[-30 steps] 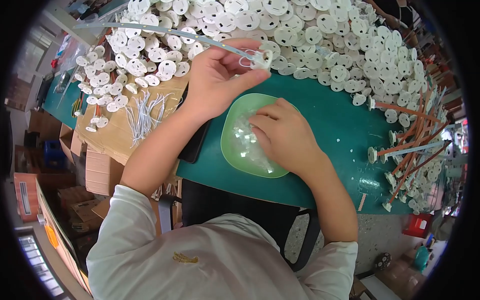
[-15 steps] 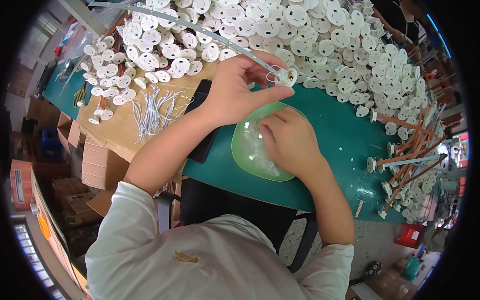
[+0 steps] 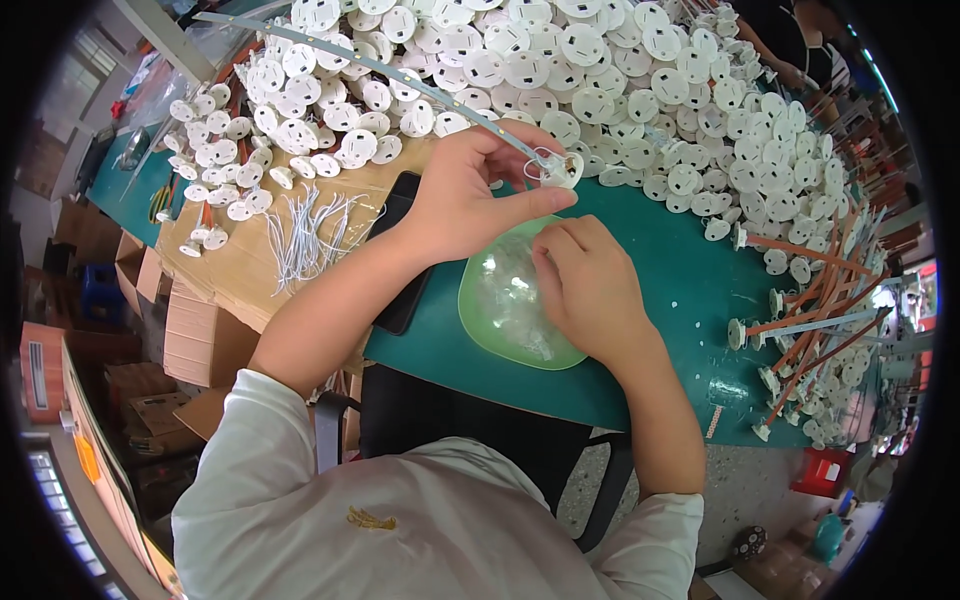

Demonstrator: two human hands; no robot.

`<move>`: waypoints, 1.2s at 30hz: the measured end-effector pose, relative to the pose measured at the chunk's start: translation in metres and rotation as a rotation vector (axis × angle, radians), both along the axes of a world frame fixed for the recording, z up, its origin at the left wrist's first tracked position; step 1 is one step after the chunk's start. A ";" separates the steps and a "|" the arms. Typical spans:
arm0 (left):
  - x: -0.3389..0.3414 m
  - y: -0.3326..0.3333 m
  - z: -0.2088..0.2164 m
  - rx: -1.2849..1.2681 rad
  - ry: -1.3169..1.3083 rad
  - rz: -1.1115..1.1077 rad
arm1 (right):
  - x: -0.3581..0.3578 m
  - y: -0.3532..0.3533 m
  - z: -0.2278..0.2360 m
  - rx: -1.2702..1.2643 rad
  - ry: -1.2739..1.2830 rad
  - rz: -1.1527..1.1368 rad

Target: Assemble LED light strips into plastic tubes and attach them to balloon bases.

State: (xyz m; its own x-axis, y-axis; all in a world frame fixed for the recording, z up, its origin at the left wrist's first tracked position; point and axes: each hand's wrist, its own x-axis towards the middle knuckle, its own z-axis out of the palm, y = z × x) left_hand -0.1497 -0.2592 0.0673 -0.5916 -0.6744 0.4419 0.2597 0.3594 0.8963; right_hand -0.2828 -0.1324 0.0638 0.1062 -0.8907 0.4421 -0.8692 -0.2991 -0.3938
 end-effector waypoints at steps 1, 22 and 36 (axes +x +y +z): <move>0.000 0.001 0.001 0.026 0.013 -0.012 | -0.002 0.001 0.002 -0.014 -0.044 0.040; -0.004 0.003 -0.007 0.150 0.046 -0.467 | -0.042 0.010 0.021 0.052 -0.717 -0.124; -0.002 0.001 -0.011 0.209 0.041 -0.414 | -0.033 0.007 0.017 0.059 -0.824 -0.070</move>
State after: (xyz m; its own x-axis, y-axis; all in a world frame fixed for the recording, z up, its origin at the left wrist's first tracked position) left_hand -0.1522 -0.2586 0.0561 -0.8146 -0.4624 0.3500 0.3798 0.0309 0.9246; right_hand -0.3161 -0.1251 0.0805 -0.2879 -0.9074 0.3063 -0.3114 -0.2137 -0.9259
